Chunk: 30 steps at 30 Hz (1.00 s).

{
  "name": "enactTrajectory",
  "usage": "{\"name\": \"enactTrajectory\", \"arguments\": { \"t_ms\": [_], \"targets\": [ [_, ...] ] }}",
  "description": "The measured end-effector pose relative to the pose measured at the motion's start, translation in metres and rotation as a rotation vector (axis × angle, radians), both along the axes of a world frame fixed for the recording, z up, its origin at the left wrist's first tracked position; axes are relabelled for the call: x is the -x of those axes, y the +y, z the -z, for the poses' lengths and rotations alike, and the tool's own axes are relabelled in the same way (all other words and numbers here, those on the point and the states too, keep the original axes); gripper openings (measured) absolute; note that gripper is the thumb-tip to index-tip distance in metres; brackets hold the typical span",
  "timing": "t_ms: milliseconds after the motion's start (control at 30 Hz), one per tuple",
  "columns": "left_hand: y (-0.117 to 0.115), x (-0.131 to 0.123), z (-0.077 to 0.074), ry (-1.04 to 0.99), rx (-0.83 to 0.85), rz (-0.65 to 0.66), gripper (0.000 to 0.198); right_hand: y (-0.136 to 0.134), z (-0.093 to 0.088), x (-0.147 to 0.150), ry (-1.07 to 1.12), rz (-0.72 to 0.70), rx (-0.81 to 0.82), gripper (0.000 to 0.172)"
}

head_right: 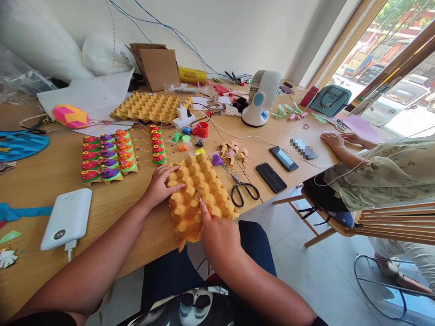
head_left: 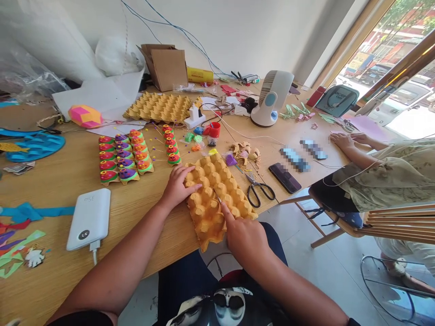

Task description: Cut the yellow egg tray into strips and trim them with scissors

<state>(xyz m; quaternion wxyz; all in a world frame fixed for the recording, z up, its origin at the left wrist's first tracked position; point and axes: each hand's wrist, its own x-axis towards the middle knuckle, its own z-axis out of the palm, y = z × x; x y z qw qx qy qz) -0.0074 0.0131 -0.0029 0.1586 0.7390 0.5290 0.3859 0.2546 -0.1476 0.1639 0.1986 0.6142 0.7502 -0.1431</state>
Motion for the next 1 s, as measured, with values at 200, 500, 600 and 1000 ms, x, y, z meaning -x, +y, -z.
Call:
{"name": "enactTrajectory", "arguments": {
  "t_ms": [200, 500, 600, 1000],
  "targets": [
    [0.001, 0.0, 0.001, 0.019, -0.033, 0.01, 0.066, 0.007, -0.001, 0.006, -0.013, 0.005, 0.008, 0.084],
    [0.001, -0.002, -0.002, 0.015, -0.043, 0.009, 0.064, 0.003, -0.01, 0.001, -0.059, -0.008, 0.036, 0.085],
    [0.001, -0.002, -0.002, 0.02, -0.028, 0.014, 0.065, 0.011, -0.007, 0.005, -0.045, -0.023, 0.024, 0.085],
    [0.001, -0.001, -0.006, 0.031, -0.007, 0.009, 0.068, -0.018, -0.014, -0.015, -0.084, -0.024, 0.013, 0.078]
  ]
}}
